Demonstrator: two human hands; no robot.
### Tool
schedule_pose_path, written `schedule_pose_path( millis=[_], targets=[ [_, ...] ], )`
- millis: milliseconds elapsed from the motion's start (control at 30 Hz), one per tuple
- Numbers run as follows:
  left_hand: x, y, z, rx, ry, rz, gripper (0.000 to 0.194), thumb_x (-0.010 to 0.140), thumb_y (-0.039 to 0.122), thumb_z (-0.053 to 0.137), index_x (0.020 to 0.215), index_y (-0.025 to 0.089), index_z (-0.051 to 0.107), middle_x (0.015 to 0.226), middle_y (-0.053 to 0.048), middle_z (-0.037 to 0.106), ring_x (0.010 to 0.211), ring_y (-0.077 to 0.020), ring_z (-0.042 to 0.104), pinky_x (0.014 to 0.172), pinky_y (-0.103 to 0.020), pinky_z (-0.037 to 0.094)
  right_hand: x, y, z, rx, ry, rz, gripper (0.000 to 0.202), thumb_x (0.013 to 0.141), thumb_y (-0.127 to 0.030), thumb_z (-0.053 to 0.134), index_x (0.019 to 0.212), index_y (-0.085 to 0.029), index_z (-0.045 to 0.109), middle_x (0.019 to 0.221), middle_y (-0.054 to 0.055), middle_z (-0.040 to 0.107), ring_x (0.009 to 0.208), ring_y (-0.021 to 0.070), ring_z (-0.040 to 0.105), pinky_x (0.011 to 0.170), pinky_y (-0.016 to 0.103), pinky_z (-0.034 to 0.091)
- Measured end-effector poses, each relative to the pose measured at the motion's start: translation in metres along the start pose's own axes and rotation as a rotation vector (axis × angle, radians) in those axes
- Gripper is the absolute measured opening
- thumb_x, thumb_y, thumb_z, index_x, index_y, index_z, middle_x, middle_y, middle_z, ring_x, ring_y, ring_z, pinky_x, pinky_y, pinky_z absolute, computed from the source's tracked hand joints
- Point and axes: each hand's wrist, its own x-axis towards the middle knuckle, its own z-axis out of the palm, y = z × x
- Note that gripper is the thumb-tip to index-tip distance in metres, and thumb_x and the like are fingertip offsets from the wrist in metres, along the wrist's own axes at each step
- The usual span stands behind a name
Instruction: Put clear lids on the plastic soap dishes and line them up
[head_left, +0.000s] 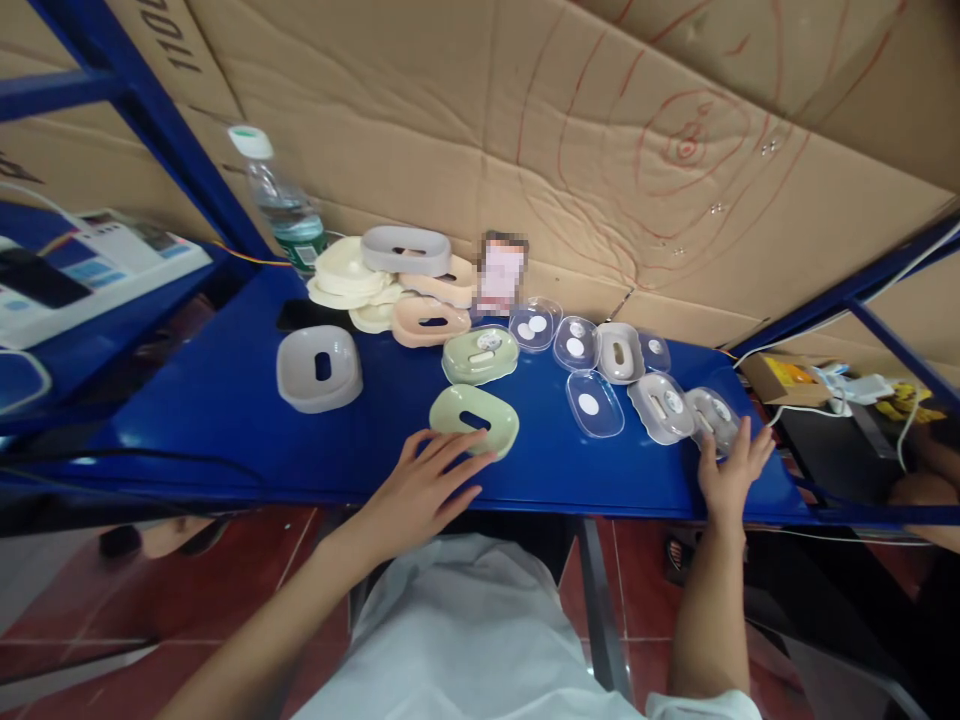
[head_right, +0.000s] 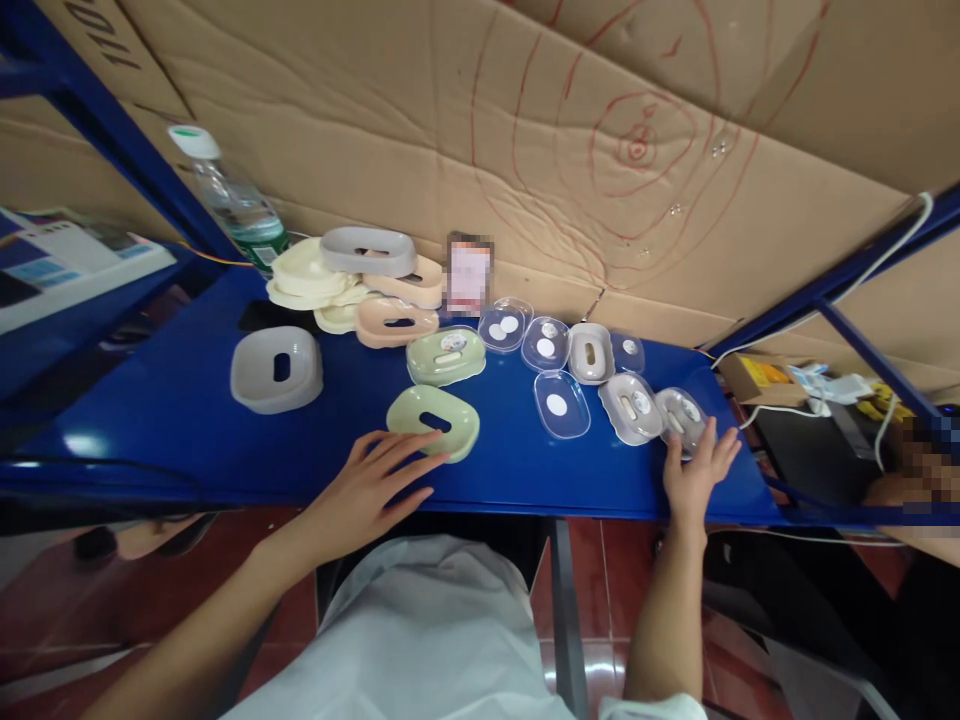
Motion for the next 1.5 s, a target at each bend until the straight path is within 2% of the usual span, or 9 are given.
schedule_pose_path(
  millis=[167, 333, 433, 633, 800, 967, 1133, 1333, 1500],
  targets=[
    [-0.003, -0.017, 0.000, 0.088, 0.084, -0.094, 0.029, 0.107, 0.029, 0.054, 0.132, 0.030, 0.069, 0.152, -0.009, 0.065, 0.142, -0.0309, 0.059, 0.118, -0.056, 0.038, -0.033, -0.087, -0.024, 0.081, 0.225, -0.080, 0.059, 0.109, -0.049, 0.045, 0.153, -0.011, 0.055, 0.153, 0.028, 0.056, 0.148, 0.0428, 0.050, 0.120, 0.068, 0.039],
    [-0.018, -0.024, 0.004, 0.079, 0.093, -0.149, 0.026, 0.107, 0.031, 0.057, 0.128, 0.032, 0.072, 0.133, -0.006, 0.075, 0.125, -0.0294, 0.067, 0.103, -0.048, 0.048, -0.061, -0.178, -0.019, 0.201, -0.276, -0.425, 0.041, 0.108, -0.039, 0.055, 0.146, -0.025, 0.063, 0.147, 0.016, 0.064, 0.139, 0.0351, 0.060, 0.116, 0.058, 0.046],
    [-0.031, -0.023, 0.002, 0.065, 0.145, -0.210, 0.032, 0.106, 0.036, 0.060, 0.137, 0.033, 0.067, 0.129, -0.008, 0.074, 0.117, -0.0287, 0.070, 0.097, -0.045, 0.051, -0.064, -0.203, -0.007, 0.241, -0.370, -0.485, 0.045, 0.109, -0.036, 0.055, 0.153, -0.027, 0.056, 0.155, 0.015, 0.059, 0.144, 0.0346, 0.054, 0.116, 0.056, 0.045],
    [-0.044, -0.053, -0.025, 0.193, 0.393, -0.615, 0.054, 0.103, 0.047, 0.062, 0.153, 0.029, 0.054, 0.161, -0.018, 0.049, 0.147, -0.0430, 0.049, 0.116, -0.063, 0.041, -0.078, -0.233, -0.007, 0.343, -0.538, -0.615, 0.048, 0.111, -0.034, 0.052, 0.159, -0.027, 0.051, 0.160, 0.015, 0.055, 0.150, 0.0331, 0.049, 0.120, 0.057, 0.041],
    [-0.039, -0.073, -0.036, 0.272, 0.373, -0.796, 0.055, 0.103, 0.052, 0.060, 0.150, 0.022, 0.057, 0.169, -0.025, 0.036, 0.152, -0.0538, 0.040, 0.112, -0.078, 0.036, -0.085, -0.249, -0.009, 0.357, -0.677, -0.664, 0.044, 0.111, -0.038, 0.052, 0.153, -0.027, 0.059, 0.163, 0.015, 0.052, 0.152, 0.0344, 0.047, 0.120, 0.058, 0.043],
    [-0.039, -0.057, -0.023, 0.220, 0.459, -0.556, 0.043, 0.103, 0.038, 0.061, 0.145, 0.027, 0.060, 0.165, -0.019, 0.045, 0.151, -0.0446, 0.046, 0.120, -0.069, 0.037, -0.084, -0.246, -0.007, 0.362, -0.653, -0.617, 0.043, 0.111, -0.038, 0.052, 0.152, -0.026, 0.060, 0.165, 0.015, 0.049, 0.153, 0.0341, 0.044, 0.121, 0.059, 0.042],
    [-0.031, -0.038, -0.009, -0.028, 0.185, -0.192, 0.048, 0.103, 0.039, 0.064, 0.150, 0.035, 0.057, 0.164, -0.010, 0.052, 0.149, -0.0345, 0.052, 0.122, -0.056, 0.042, -0.089, -0.245, 0.000, 0.205, -0.473, -0.393, 0.053, 0.111, -0.043, 0.050, 0.160, -0.023, 0.048, 0.171, 0.021, 0.037, 0.157, 0.0401, 0.036, 0.122, 0.072, 0.032],
    [-0.017, -0.038, 0.004, -0.067, 0.013, -0.174, 0.056, 0.103, 0.051, 0.064, 0.154, 0.031, 0.056, 0.173, -0.014, 0.039, 0.160, -0.0384, 0.037, 0.125, -0.061, 0.039, -0.092, -0.243, 0.012, 0.127, -0.460, -0.308, 0.056, 0.112, -0.049, 0.046, 0.159, -0.019, 0.048, 0.162, 0.023, 0.050, 0.154, 0.0410, 0.040, 0.123, 0.076, 0.023],
    [-0.020, -0.042, 0.004, -0.149, 0.055, -0.224, 0.047, 0.104, 0.046, 0.063, 0.148, 0.030, 0.062, 0.171, -0.011, 0.042, 0.159, -0.0348, 0.040, 0.129, -0.059, 0.038, -0.088, -0.242, 0.008, 0.177, -0.500, -0.356, 0.048, 0.113, -0.043, 0.044, 0.153, -0.019, 0.053, 0.138, 0.017, 0.067, 0.135, 0.0324, 0.059, 0.126, 0.070, 0.022]
  ],
)
